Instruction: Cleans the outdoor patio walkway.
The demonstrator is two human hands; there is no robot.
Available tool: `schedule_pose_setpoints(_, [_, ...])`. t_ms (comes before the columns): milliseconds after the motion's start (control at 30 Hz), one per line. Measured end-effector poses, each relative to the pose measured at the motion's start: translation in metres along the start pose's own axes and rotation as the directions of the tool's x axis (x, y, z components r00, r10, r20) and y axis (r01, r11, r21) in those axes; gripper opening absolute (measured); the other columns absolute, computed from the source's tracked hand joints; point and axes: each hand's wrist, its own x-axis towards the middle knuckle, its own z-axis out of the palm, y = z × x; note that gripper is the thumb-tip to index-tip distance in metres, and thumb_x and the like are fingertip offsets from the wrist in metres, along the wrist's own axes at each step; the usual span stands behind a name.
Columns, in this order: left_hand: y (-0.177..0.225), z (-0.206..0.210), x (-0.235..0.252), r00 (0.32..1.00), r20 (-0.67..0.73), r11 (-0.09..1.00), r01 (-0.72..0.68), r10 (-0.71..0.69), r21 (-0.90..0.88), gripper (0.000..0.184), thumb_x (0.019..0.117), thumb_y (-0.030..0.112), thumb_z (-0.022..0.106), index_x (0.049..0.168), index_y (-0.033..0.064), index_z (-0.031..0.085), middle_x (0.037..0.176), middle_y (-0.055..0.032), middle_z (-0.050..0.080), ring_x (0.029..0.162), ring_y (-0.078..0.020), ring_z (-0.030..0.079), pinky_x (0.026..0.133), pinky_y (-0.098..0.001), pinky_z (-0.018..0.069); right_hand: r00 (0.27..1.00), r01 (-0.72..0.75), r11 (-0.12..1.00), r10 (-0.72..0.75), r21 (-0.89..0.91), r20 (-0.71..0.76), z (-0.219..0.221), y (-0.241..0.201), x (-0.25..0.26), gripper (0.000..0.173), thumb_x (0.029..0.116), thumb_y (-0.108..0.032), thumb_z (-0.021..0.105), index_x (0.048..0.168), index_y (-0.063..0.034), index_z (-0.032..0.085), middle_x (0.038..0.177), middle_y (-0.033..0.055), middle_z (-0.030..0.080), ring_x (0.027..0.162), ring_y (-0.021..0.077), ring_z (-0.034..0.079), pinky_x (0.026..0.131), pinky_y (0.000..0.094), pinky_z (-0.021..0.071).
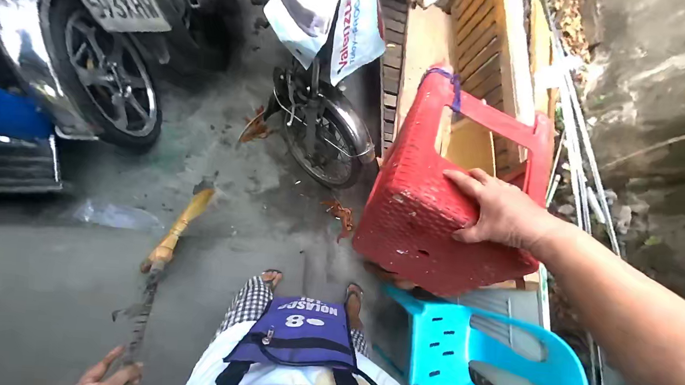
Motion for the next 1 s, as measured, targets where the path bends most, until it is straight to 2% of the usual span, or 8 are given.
schedule_pose_setpoints(167, [-0.06,0.119,-0.028,0.986,-0.16,0.967,-0.076,0.037,-0.243,0.068,0.0987,0.013,0.057,0.159,0.0225,0.027,0.085,-0.0008,0.056,0.052,-0.0071,0.053,0.045,-0.0243,0.0474,0.999,0.026,0.986,-0.033,-0.166,-0.037,0.069,0.103,0.063,0.121,0.0592,-0.044,0.098,0.161,-0.0338,0.032,0.151,0.028,0.044,0.123,0.0533,0.054,0.096,0.0713,0.046])
schedule_pose_setpoints(300, [-0.1,0.194,-0.062,0.97,-0.237,0.922,-0.134,0.047,-0.364,0.067,0.0999,0.01,0.055,0.159,0.0199,0.026,0.077,-0.0003,0.054,0.048,-0.008,0.053,0.041,-0.0243,0.0474,0.993,0.093,0.974,-0.107,-0.206,-0.058,0.173,0.176,0.095,0.12,0.0549,-0.04,0.1,0.157,-0.0339,0.038,0.153,0.0322,0.038,0.131,0.0559,0.046,0.104,0.0725,0.039])
schedule_pose_setpoints(500, [-0.121,0.218,-0.117,0.957,-0.289,0.919,-0.089,-0.028,-0.384,0.065,0.0999,0.009,0.053,0.158,0.0198,0.027,0.076,0.0009,0.056,0.049,-0.0073,0.054,0.042,-0.0233,0.048,0.963,0.195,0.96,-0.15,-0.201,0.222,0.305,0.26,0.094,0.123,0.0624,-0.033,0.095,0.162,-0.0416,0.023,0.164,0.0317,0.021,0.146,0.056,0.028,0.116,0.073,0.0221])
schedule_pose_setpoints(600, [-0.131,0.235,-0.141,0.937,-0.348,0.928,-0.107,-0.026,-0.356,0.066,0.0982,0.007,0.054,0.158,0.0186,0.028,0.08,-0.001,0.058,0.049,-0.0077,0.054,0.041,-0.0233,0.0475,0.98,0.164,0.976,-0.144,-0.146,0.138,0.363,0.286,0.073,0.12,0.0629,-0.031,0.094,0.162,-0.0384,0.027,0.162,0.0322,0.026,0.147,0.0563,0.027,0.116,0.0731,0.0231])
schedule_pose_setpoints(700, [-0.126,0.251,-0.168,0.937,-0.35,0.929,-0.126,-0.003,-0.348,0.068,0.099,0.006,0.053,0.16,0.0204,0.027,0.079,-0.0009,0.058,0.047,-0.0065,0.052,0.039,-0.0223,0.0457,0.982,0.038,0.995,-0.021,-0.088,0.187,0.397,0.295,0.043,0.102,0.0773,-0.025,0.087,0.162,-0.0342,0.031,0.163,0.0293,0.029,0.145,0.0542,0.034,0.115,0.0721,0.0268])
schedule_pose_setpoints(767, [-0.112,0.261,-0.18,0.963,-0.267,0.91,-0.144,0.038,-0.388,0.068,0.1003,0.008,0.049,0.162,0.0212,0.023,0.077,0.0,0.057,0.046,-0.0069,0.052,0.039,-0.0225,0.0466,0.979,-0.065,0.998,0.067,-0.017,0.195,0.408,0.292,0.019,0.083,0.0875,-0.019,0.077,0.16,-0.0224,0.036,0.159,0.0322,0.033,0.141,0.0533,0.04,0.114,0.0698,0.0324])
schedule_pose_setpoints(867, [-0.088,0.286,-0.174,0.977,-0.179,0.87,-0.185,0.114,-0.457,0.064,0.0992,0.007,0.049,0.159,0.0189,0.029,0.073,-0.0015,0.058,0.045,-0.0079,0.052,0.039,-0.0228,0.0467,0.985,-0.162,0.979,0.153,0.123,0.082,0.426,0.277,-0.01,0.08,0.0872,-0.015,0.078,0.157,-0.0103,0.04,0.157,0.0348,0.035,0.135,0.0558,0.048,0.106,0.0701,0.0425])
schedule_pose_setpoints(1000, [-0.056,0.319,-0.139,0.99,-0.023,0.934,-0.137,0.137,-0.331,0.071,0.0968,0.006,0.059,0.16,0.0228,0.032,0.081,-0.0075,0.062,0.046,-0.0117,0.05,0.039,-0.026,0.0445,0.976,-0.154,0.932,0.195,0.327,-0.096,0.449,0.241,-0.037,0.085,0.086,-0.011,0.079,0.158,-0.0001,0.035,0.158,0.0353,0.032,0.141,0.0556,0.041,0.113,0.068,0.038])
